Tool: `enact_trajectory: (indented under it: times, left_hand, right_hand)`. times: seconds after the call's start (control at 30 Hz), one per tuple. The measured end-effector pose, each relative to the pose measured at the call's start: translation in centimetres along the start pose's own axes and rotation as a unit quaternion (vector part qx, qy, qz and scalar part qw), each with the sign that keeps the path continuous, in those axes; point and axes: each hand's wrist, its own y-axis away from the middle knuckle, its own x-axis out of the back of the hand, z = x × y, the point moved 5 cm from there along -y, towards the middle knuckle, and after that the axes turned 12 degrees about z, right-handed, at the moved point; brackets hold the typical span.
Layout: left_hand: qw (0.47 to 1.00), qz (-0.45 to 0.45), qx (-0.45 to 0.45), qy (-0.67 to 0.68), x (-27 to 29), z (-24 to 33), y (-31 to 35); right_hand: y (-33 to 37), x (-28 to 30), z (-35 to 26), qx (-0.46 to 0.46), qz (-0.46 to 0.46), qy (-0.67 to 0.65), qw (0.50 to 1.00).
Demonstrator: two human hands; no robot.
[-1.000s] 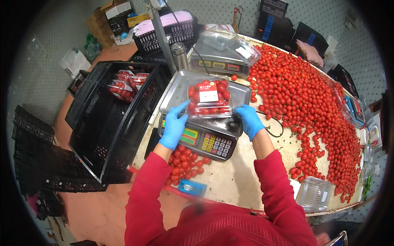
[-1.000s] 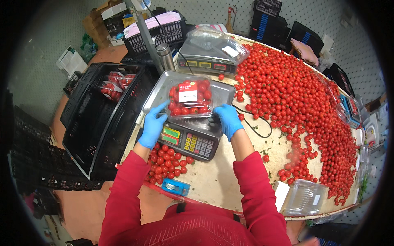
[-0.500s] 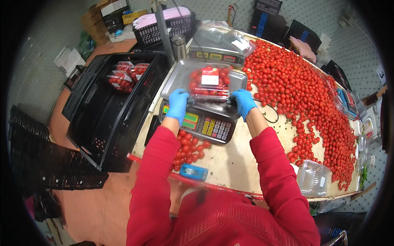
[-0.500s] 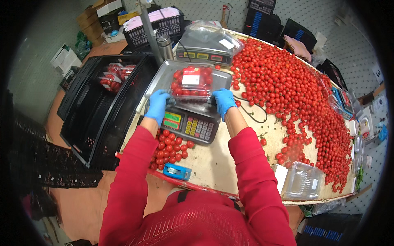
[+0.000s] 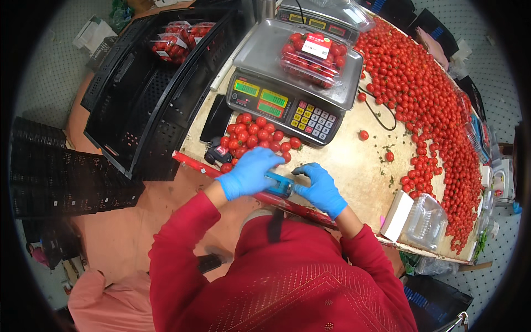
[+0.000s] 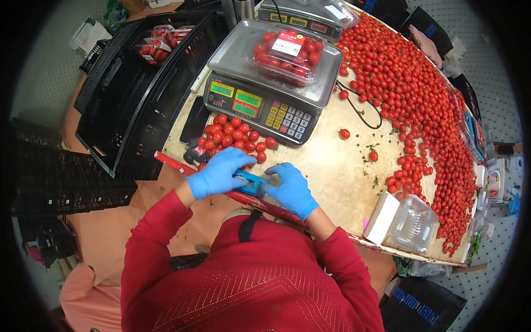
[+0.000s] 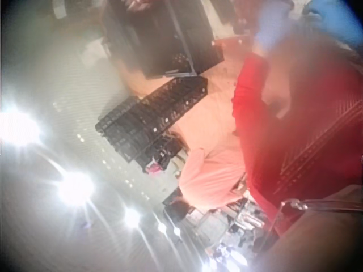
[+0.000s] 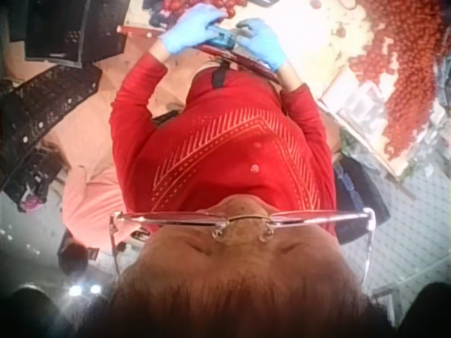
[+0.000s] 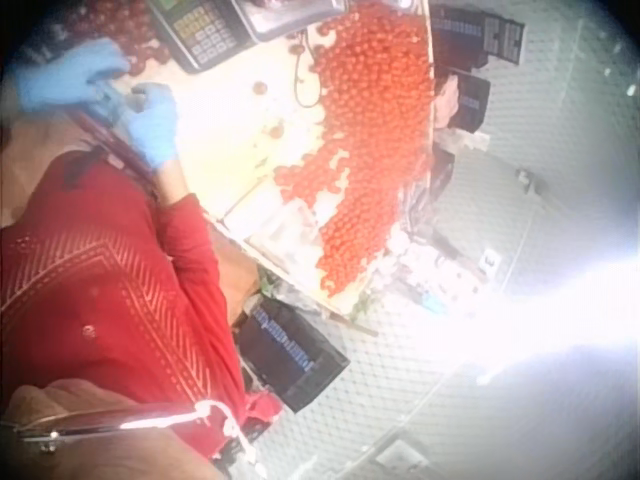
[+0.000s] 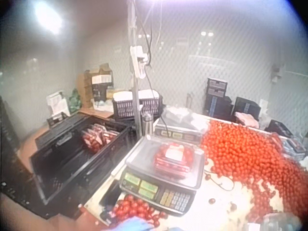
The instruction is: The person sorts cherry tomatoes into plastic containers, weighs them on a digital scale, and places the filled containers into a black crate. The person then carries the crate to a pallet area and stacks it with other crates. Finally, the person removes gloves and walks to a kitchen area.
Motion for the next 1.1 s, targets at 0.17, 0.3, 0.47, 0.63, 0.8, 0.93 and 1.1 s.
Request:
enact_trajectory:
  times: [0.17, 0.3, 0.47, 0.63, 0.8, 0.93, 1.1]
  left_hand:
    - [0.995, -0.043, -0.007, -0.089, -2.5, 0.7, 2.2]
    - [0.996, -0.018, -0.006, -0.091, -3.0, 0.3, 2.8]
    - [0.997, -0.023, -0.007, -0.074, -3.1, 0.0, 2.7]
    - [0.996, -0.033, -0.019, -0.083, -3.1, 0.0, 2.2]
    - [0.992, -0.062, -0.016, -0.104, -3.3, -0.2, 2.0]
    - [0.992, -0.064, -0.018, -0.107, -3.1, 0.1, 1.6]
    - [0.983, -0.099, -0.027, -0.151, -3.4, 0.6, 1.3]
  right_hand:
    - [0.7, -2.9, -2.4, 0.057, -0.038, 0.143, 0.987]
    - [0.7, -4.2, -2.6, 0.054, -0.015, 0.19, 0.98]
    - [-0.1, -5.4, 0.6, -0.154, -0.083, 0.084, 0.981]
    - [0.1, -5.0, -0.2, -0.08, -0.021, -0.003, 0.997]
    - [3.9, -0.7, 1.0, -0.239, -0.029, -0.115, 0.964]
    - [6.8, 3.2, 3.7, -0.326, -0.022, -0.188, 0.926]
    - [8.4, 3.6, 8.6, -0.339, 0.037, -0.182, 0.922]
